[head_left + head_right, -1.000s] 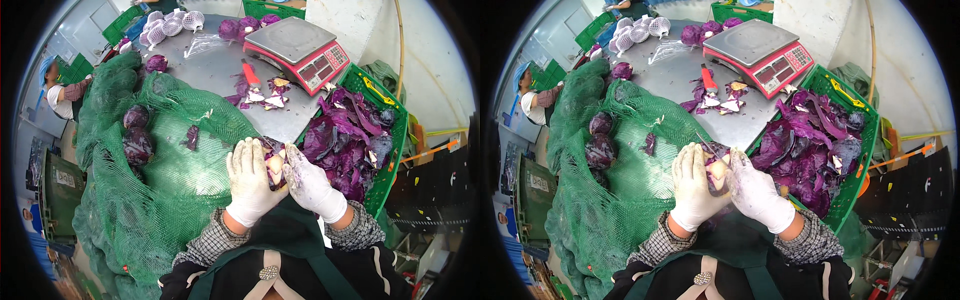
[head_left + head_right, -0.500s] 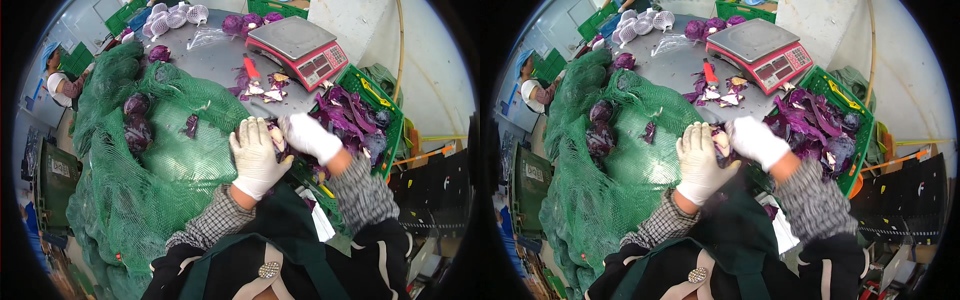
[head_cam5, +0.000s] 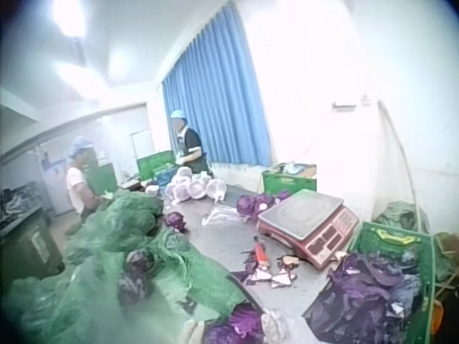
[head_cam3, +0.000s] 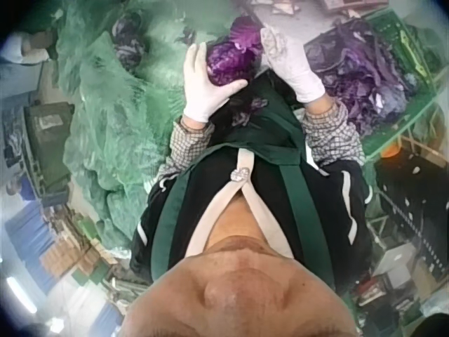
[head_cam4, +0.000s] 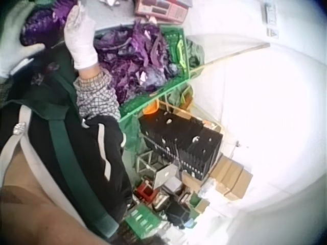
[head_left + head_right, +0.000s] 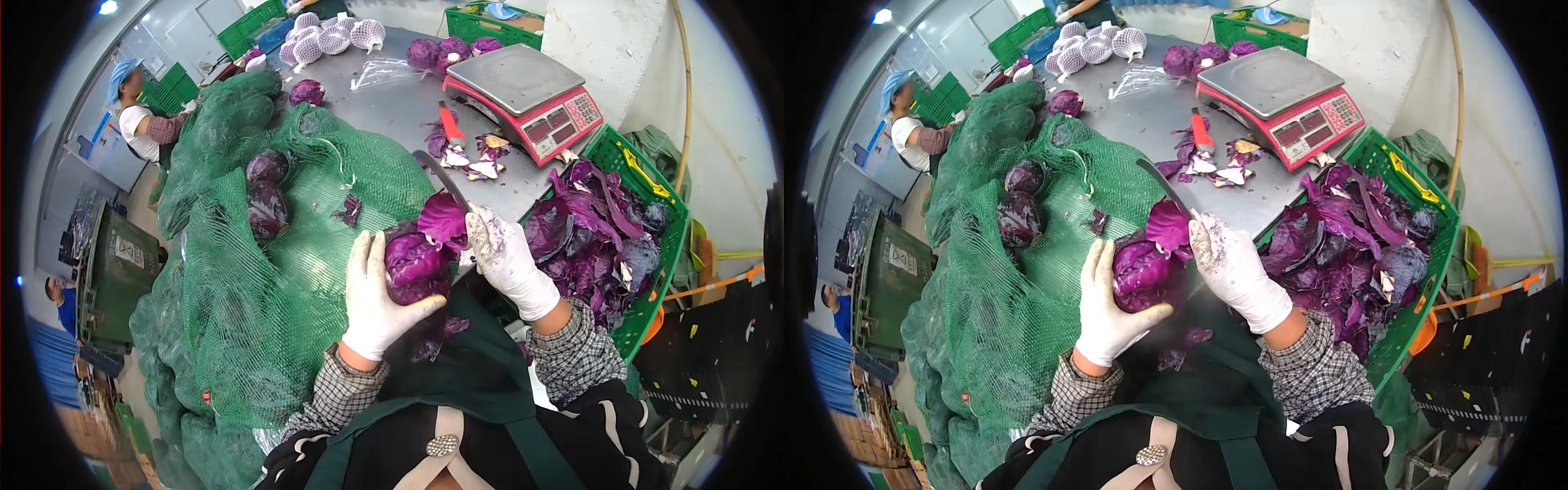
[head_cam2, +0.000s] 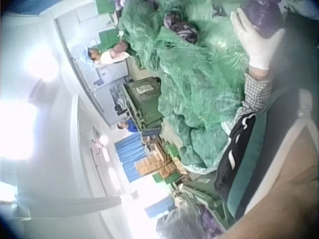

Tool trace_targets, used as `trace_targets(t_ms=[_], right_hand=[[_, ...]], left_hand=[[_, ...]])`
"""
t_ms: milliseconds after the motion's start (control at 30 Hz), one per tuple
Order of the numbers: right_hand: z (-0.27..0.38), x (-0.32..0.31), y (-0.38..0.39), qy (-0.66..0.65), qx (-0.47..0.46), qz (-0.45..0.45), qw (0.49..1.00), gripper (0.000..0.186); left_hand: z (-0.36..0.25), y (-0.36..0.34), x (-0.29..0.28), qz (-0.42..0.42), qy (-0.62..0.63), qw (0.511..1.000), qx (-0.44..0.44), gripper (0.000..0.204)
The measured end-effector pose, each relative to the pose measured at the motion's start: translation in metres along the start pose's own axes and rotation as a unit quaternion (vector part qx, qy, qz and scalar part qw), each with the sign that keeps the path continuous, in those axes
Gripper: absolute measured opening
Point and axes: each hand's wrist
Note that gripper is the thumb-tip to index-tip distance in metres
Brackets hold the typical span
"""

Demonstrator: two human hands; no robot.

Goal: The person is trimming and peeling the outer leaves of red cabbages using a small knife.

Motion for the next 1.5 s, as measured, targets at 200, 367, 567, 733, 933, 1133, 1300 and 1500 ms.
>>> trace_targets(t_ms=[200,367,567,733,933,1133,1300,1500], right_hand=[[-0.098,-0.12,0.0,-0.065,0.24,-0.254,0.935,0.022],[-0.02,-0.109,-0.007,0.099,0.206,-0.037,0.973,0.071],[-0.002,-0.004,-0.01,-0.109,0.214,0.197,0.95,0.061],[0.005,-0.007,-0.027,-0.147,0.379,0.302,0.862,0.049],[0.009,-0.001,-0.046,-0.101,0.307,0.34,0.883,0.022],[0.012,0.005,-0.057,0.001,0.223,0.339,0.914,0.024],[-0.04,-0.01,-0.013,-0.214,0.386,0.182,0.878,0.015],[-0.088,-0.147,0.045,-0.03,0.405,-0.15,0.902,0.027]], left_hand=[[0.036,0.005,-0.004,-0.019,0.119,0.992,-0.032,0.096],[0.0,-0.014,0.001,0.041,-0.009,0.995,0.088,0.094],[0.003,-0.021,0.004,0.047,0.029,0.994,0.099,0.091],[0.006,-0.023,0.003,0.042,0.045,0.995,0.078,0.089],[0.013,-0.031,0.004,0.056,0.056,0.994,0.075,0.089],[0.022,-0.029,0.006,0.053,0.082,0.994,0.046,0.09],[0.036,-0.02,0.001,0.031,0.159,0.987,-0.014,0.09],[0.081,-0.001,-0.004,-0.073,0.371,0.848,-0.371,0.077]])
Point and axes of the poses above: each hand's wrist, its own y-axis away from the middle knuckle, its own x-axis out of the palm, z = x × y, and after that the axes turned 12 degrees about -z, right-handed
